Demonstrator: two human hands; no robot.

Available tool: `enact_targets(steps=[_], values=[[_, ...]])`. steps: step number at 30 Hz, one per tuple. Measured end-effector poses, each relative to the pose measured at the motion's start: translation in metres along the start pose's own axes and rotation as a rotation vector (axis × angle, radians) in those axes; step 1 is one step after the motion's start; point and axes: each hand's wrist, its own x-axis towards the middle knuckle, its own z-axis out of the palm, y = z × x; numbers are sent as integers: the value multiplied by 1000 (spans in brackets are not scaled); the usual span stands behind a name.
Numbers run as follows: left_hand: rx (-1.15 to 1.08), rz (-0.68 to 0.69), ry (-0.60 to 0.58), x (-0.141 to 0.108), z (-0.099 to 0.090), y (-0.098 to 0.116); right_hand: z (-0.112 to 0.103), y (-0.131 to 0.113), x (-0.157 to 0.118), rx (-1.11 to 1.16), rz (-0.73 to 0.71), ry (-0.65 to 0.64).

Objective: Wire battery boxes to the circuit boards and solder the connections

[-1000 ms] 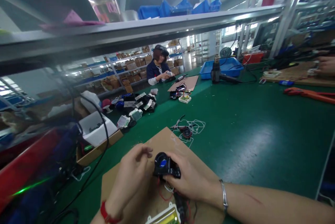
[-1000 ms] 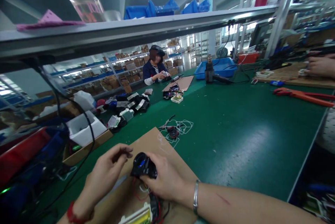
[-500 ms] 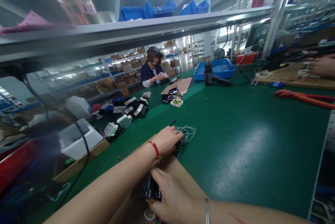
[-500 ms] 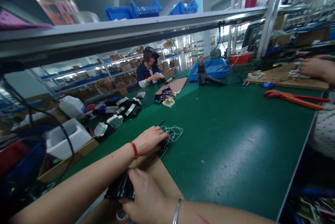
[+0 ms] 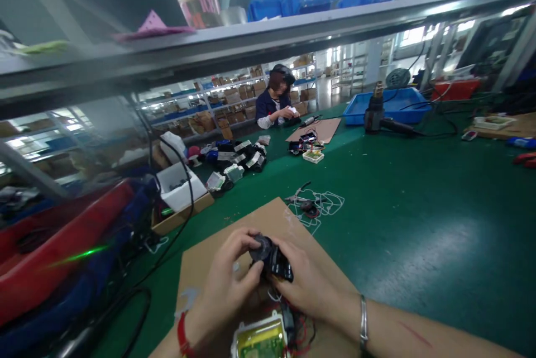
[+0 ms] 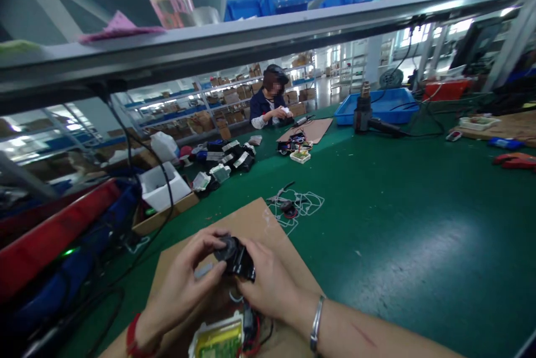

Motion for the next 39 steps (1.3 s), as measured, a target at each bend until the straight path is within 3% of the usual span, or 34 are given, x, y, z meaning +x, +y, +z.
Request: enact_targets(steps=[6,13,17,23,29,31,35,37,39], values=[[230,120,78,-30,-2,-5,-2,-8,-4,-183,-117,-62],[-15,93,184,-42,5,-3,-7,-24,-8,-439,-188,-127],[97,115,114,-40,5,-3,-6,-21,-10,-522,-179,-144],[130,14,70,-41,2,2,-6,-25,-11,-569,-182,-177],[386,376,17,-38,0,-9,-10,-26,-10,-541,-164,-207],[361,346,2,-36,-2,-10,-11,-26,-9,-532,-151,-211],[250,150,55,-35,0,-5,-11,-26,-9,-539,-135,-211],[286,194,70,-36,1,-4,-11,-26,-9,-537,-135,-209],[381,352,57,-37,1,-6,-11,-25,-8,-526,-136,-202]])
